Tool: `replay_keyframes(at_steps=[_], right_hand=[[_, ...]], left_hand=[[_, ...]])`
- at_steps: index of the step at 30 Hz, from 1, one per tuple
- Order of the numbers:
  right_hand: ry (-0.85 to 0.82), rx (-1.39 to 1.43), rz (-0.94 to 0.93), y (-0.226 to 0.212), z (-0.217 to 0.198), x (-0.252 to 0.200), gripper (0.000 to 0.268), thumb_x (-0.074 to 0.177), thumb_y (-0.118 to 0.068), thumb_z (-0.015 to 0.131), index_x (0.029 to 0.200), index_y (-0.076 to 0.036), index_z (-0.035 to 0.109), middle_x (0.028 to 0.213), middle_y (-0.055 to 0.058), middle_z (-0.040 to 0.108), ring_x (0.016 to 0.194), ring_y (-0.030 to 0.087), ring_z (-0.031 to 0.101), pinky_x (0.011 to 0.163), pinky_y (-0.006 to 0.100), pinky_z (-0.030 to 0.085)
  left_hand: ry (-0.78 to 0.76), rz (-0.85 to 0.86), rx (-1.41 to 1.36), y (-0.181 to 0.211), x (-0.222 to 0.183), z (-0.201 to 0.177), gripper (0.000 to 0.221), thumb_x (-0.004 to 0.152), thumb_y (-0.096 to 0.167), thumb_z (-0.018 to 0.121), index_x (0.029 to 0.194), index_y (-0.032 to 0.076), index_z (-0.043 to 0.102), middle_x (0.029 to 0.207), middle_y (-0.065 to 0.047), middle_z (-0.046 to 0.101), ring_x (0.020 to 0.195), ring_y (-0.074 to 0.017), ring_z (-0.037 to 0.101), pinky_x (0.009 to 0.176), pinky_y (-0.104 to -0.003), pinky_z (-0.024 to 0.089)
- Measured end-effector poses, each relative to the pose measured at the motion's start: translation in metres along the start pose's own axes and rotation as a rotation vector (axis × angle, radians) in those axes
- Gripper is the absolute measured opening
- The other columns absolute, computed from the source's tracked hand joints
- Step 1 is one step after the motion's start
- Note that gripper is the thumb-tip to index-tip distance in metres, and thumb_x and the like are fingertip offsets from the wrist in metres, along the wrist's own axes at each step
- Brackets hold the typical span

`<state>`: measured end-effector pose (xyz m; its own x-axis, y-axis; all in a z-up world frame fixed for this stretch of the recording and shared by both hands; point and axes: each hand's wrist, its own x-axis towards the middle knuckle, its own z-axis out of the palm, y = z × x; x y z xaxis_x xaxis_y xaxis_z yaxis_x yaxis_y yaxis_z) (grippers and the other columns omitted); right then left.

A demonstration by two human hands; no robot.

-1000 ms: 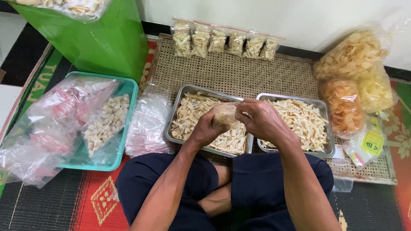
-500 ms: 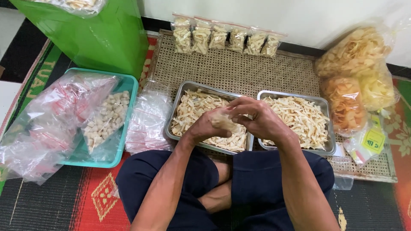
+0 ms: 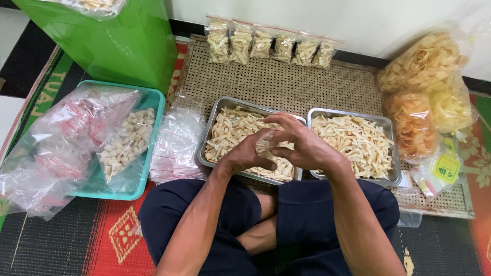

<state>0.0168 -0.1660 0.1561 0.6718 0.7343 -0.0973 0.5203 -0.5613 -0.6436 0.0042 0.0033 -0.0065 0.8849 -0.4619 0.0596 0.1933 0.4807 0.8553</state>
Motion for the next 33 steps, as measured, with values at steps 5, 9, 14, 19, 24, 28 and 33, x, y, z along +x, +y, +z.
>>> replay_keyframes(at_steps=[5, 9, 14, 19, 24, 28, 33], right_hand=[[-0.032, 0.043, -0.028, 0.000, -0.006, -0.002, 0.004, 0.086, -0.010, 0.071, 0.088, -0.007, 0.073, 0.151, 0.019, 0.050, 0.150, 0.046, 0.032, 0.117, 0.065, 0.029], [0.022, 0.153, -0.011, 0.008, -0.002, -0.007, 0.006, 0.088, -0.009, 0.069, 0.086, -0.006, 0.073, 0.147, 0.021, 0.055, 0.143, 0.046, 0.043, 0.114, 0.065, 0.035], [0.453, 0.368, 0.119, 0.086, 0.037, -0.019, 0.029, 0.094, -0.022, 0.074, 0.121, -0.012, 0.071, 0.127, 0.013, 0.060, 0.123, 0.030, 0.060, 0.090, 0.044, 0.056], [0.203, -0.018, 0.730, 0.178, 0.123, -0.028, 0.033, 0.087, -0.033, 0.078, 0.117, -0.022, 0.073, 0.106, 0.014, 0.077, 0.106, 0.044, 0.071, 0.090, 0.062, 0.055], [0.110, -0.182, 0.661, 0.157, 0.153, -0.020, 0.087, 0.077, -0.039, 0.085, 0.150, -0.016, 0.044, 0.127, 0.020, 0.055, 0.101, 0.050, 0.068, 0.080, 0.068, 0.056], [0.052, -0.272, 0.674, 0.150, 0.161, -0.008, 0.080, 0.076, -0.038, 0.085, 0.144, -0.016, 0.050, 0.122, 0.016, 0.055, 0.109, 0.046, 0.065, 0.084, 0.065, 0.056], [0.160, -0.282, 0.551, 0.190, 0.193, -0.010, 0.027, 0.081, -0.031, 0.072, 0.105, -0.020, 0.065, 0.095, 0.006, 0.059, 0.087, 0.041, 0.070, 0.073, 0.057, 0.057]], left_hand=[[-0.001, -0.006, 0.072, 0.004, -0.003, 0.002, 0.082, 0.057, -0.006, 0.096, 0.130, 0.009, 0.063, 0.115, -0.008, 0.072, 0.103, -0.0155, 0.068, 0.091, -0.032, 0.059], [0.043, -0.022, 0.152, 0.016, -0.009, 0.008, 0.077, 0.059, -0.002, 0.097, 0.128, 0.009, 0.064, 0.116, -0.012, 0.072, 0.104, -0.0221, 0.069, 0.093, -0.038, 0.058], [0.195, 0.062, 0.166, 0.019, -0.007, -0.001, 0.078, 0.059, 0.000, 0.099, 0.127, 0.007, 0.061, 0.112, -0.013, 0.071, 0.103, -0.0205, 0.067, 0.092, -0.036, 0.057], [0.285, 0.162, 0.201, 0.030, -0.007, 0.007, 0.090, 0.055, 0.006, 0.103, 0.133, 0.007, 0.058, 0.113, -0.010, 0.068, 0.107, -0.0140, 0.063, 0.096, -0.032, 0.054], [0.275, 0.157, 0.412, 0.018, 0.001, -0.005, 0.098, 0.059, 0.015, 0.102, 0.144, 0.007, 0.054, 0.153, -0.022, 0.047, 0.141, -0.0351, 0.043, 0.115, -0.047, 0.039], [0.299, 0.162, 0.382, 0.020, 0.001, 0.001, 0.091, 0.058, 0.015, 0.102, 0.135, 0.002, 0.056, 0.139, -0.026, 0.057, 0.129, -0.0301, 0.054, 0.108, -0.046, 0.047], [0.375, 0.206, 0.513, 0.040, -0.004, 0.007, 0.076, 0.060, 0.021, 0.102, 0.121, 0.003, 0.060, 0.109, -0.017, 0.067, 0.100, -0.0217, 0.063, 0.091, -0.041, 0.053]])
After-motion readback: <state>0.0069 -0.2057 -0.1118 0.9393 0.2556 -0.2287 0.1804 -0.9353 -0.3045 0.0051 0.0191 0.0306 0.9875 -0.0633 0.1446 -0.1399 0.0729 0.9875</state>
